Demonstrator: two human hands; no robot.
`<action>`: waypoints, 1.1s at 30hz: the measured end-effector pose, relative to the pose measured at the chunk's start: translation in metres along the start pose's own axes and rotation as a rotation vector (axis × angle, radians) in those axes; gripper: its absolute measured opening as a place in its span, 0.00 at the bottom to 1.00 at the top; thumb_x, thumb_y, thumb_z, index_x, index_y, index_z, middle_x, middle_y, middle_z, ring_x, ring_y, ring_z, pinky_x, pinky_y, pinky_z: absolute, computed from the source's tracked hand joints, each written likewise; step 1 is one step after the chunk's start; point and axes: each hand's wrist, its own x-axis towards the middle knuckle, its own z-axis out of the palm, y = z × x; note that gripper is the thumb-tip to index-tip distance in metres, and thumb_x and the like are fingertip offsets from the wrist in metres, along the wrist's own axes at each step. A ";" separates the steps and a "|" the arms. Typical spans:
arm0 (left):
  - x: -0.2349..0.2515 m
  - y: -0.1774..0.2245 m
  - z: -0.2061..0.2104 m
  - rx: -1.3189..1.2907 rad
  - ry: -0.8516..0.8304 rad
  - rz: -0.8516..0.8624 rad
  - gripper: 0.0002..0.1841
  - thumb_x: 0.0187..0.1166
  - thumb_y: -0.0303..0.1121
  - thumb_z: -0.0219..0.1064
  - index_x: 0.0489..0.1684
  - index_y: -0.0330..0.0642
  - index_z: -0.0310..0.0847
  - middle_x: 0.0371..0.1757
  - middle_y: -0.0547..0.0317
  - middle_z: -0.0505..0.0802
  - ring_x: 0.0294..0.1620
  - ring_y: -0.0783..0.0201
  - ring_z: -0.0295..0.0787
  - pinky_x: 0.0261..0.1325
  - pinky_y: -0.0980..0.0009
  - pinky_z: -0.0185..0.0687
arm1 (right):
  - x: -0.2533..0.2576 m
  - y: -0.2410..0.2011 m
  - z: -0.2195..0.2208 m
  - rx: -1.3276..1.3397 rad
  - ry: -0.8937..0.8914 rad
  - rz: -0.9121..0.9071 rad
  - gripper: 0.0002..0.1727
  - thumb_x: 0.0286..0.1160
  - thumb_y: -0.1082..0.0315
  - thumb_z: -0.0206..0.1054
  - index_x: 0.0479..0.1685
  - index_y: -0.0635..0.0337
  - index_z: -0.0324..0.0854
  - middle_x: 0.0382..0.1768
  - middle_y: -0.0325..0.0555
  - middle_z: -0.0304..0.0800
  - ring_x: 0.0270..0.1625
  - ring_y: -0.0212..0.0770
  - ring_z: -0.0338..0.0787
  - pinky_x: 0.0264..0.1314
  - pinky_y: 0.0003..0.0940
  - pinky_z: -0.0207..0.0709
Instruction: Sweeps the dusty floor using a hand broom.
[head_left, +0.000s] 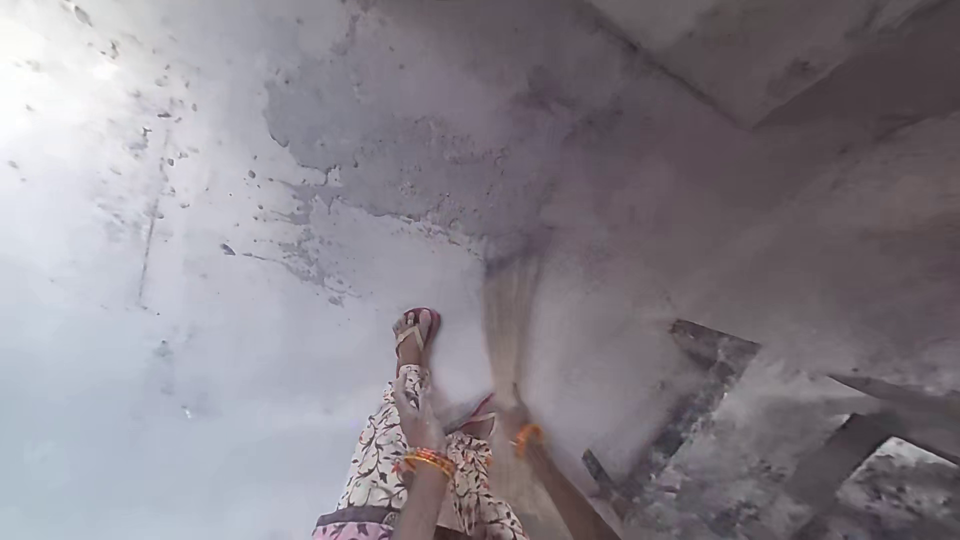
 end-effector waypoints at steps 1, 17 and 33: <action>0.001 -0.002 -0.004 -0.006 0.024 -0.018 0.30 0.90 0.26 0.54 0.90 0.29 0.50 0.85 0.26 0.66 0.80 0.41 0.70 0.76 0.52 0.69 | 0.017 -0.005 0.033 0.064 0.058 -0.057 0.34 0.88 0.62 0.60 0.88 0.72 0.58 0.79 0.76 0.71 0.83 0.64 0.73 0.87 0.52 0.62; 0.037 -0.017 -0.061 -0.013 0.316 0.141 0.29 0.91 0.29 0.52 0.90 0.29 0.51 0.91 0.28 0.58 0.89 0.39 0.58 0.83 0.51 0.59 | 0.003 -0.042 -0.009 -0.235 0.007 -0.072 0.35 0.88 0.60 0.61 0.88 0.70 0.57 0.73 0.71 0.79 0.77 0.63 0.80 0.81 0.56 0.70; 0.041 0.008 -0.062 -0.023 0.266 0.058 0.29 0.91 0.29 0.52 0.90 0.27 0.50 0.90 0.27 0.59 0.89 0.39 0.57 0.87 0.51 0.54 | 0.084 -0.133 0.076 -0.010 0.030 -0.188 0.33 0.88 0.59 0.61 0.84 0.75 0.62 0.72 0.73 0.79 0.77 0.63 0.80 0.81 0.55 0.70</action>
